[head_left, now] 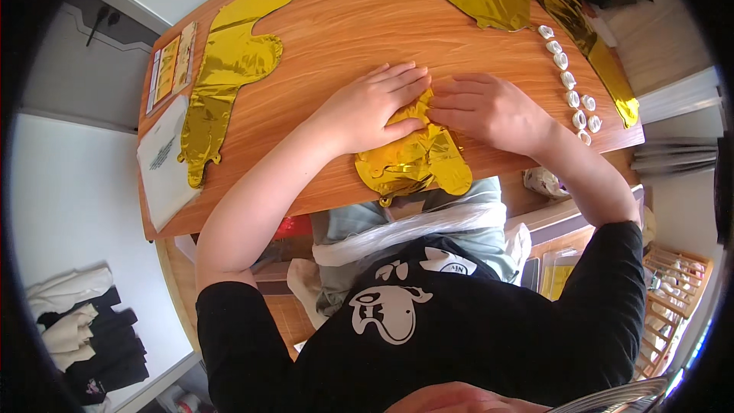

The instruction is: Folding deflated gold foil balloons on a desk to prepare them for storage or packaging.

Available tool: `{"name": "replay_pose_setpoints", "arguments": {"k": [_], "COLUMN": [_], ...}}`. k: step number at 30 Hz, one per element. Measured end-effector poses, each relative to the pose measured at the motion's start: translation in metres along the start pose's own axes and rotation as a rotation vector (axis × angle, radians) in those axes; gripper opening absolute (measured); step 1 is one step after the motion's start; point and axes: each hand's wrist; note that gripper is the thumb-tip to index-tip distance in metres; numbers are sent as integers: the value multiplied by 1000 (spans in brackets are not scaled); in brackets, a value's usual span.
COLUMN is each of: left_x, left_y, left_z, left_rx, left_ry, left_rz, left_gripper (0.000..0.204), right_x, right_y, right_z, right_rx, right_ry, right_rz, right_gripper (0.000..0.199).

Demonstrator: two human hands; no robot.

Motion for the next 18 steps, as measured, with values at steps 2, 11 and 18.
{"name": "replay_pose_setpoints", "arguments": {"k": [2,11,18], "left_x": [1,-2,-8], "left_y": [0,0,-1], "left_z": [1,-3,-6], "left_rx": [5,-6,-7], "left_ry": [5,16,62], "left_rz": [-8,-17,-10], "left_gripper": [67,88,108], "right_x": [4,11,10], "right_y": [5,10,13], "right_z": [2,5,12], "right_rx": [-20,-25,20], "right_ry": [-38,-110,-102], "right_rz": [-37,-54,-43], "right_gripper": [31,32,34]}}
Point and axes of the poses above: each hand's wrist, its own y-axis away from the middle knuckle, its own x-axis out of the palm, z = x × y, and after that the axes turned 1 degree about -y, right-handed
